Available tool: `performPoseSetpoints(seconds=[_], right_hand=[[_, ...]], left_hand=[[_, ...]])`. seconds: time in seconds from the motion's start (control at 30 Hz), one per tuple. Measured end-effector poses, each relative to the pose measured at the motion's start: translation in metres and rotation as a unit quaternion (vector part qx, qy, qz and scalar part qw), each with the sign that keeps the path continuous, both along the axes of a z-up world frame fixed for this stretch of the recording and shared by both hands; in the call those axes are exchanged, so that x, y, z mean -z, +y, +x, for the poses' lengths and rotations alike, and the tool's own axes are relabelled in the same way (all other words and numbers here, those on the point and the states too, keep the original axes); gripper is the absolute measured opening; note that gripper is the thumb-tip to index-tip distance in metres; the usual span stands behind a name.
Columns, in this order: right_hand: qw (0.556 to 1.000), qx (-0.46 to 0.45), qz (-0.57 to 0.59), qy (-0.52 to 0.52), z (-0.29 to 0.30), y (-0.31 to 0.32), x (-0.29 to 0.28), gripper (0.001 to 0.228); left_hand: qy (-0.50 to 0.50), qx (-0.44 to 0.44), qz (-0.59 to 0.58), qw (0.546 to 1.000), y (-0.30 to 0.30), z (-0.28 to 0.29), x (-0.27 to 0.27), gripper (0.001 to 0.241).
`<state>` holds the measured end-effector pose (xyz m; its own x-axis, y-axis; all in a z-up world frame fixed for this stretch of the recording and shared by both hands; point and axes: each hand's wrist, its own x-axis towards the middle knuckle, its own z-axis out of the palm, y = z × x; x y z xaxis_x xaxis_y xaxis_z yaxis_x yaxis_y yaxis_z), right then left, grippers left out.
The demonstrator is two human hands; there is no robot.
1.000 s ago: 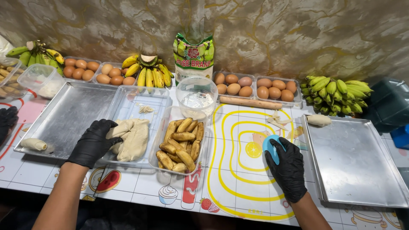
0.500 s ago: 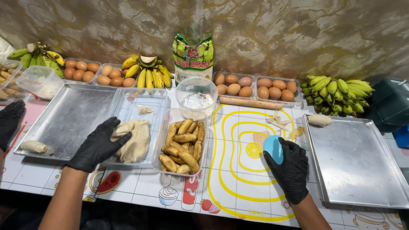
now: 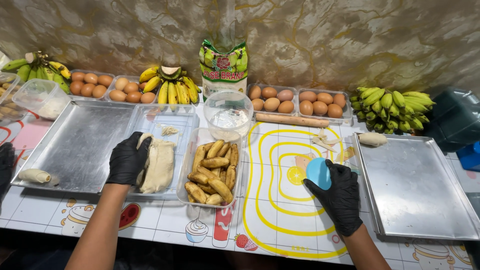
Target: Rolling out dough and wrapping it around banana pieces to prepare pastries
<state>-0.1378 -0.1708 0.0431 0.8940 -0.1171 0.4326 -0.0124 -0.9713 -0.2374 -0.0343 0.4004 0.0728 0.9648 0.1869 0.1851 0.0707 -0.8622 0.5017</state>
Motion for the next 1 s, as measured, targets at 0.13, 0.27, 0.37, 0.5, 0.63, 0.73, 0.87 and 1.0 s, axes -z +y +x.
performPoseSetpoints(seconds=[0.13,0.27,0.37,0.5,0.63,0.73,0.87,1.0], right_hand=[[0.992,0.034,0.075,0.092,-0.001,0.002,-0.022,0.103],[0.988,0.005,0.058,0.141,0.005,-0.014,-0.011,0.108],[0.969,0.037,0.042,0.239,0.02,-0.021,-0.01,0.116],[0.927,0.047,0.063,0.366,0.031,-0.005,-0.057,0.125],[0.916,0.049,0.086,0.389,0.033,0.003,-0.076,0.124],[0.913,0.049,0.117,0.388,0.034,0.004,-0.08,0.125],[0.904,0.051,0.182,0.384,0.031,0.009,-0.082,0.115],[0.902,0.046,0.191,0.384,0.034,0.009,-0.069,0.11]], left_hand=[[0.016,-0.006,-0.043,0.999,-0.001,-0.005,-0.004,0.042],[0.051,0.018,-0.028,0.998,-0.019,-0.016,-0.032,0.069],[0.111,-0.007,-0.034,0.993,-0.028,-0.014,-0.033,0.049],[0.088,-0.013,-0.037,0.995,-0.017,-0.006,-0.002,0.033],[0.07,-0.029,-0.014,0.997,-0.007,0.015,0.015,0.033],[0.065,-0.04,-0.02,0.997,0.005,0.026,0.017,0.033],[0.129,0.038,-0.055,0.989,-0.01,0.007,-0.034,0.041],[0.17,0.052,-0.027,0.984,-0.028,0.002,-0.054,0.041]])
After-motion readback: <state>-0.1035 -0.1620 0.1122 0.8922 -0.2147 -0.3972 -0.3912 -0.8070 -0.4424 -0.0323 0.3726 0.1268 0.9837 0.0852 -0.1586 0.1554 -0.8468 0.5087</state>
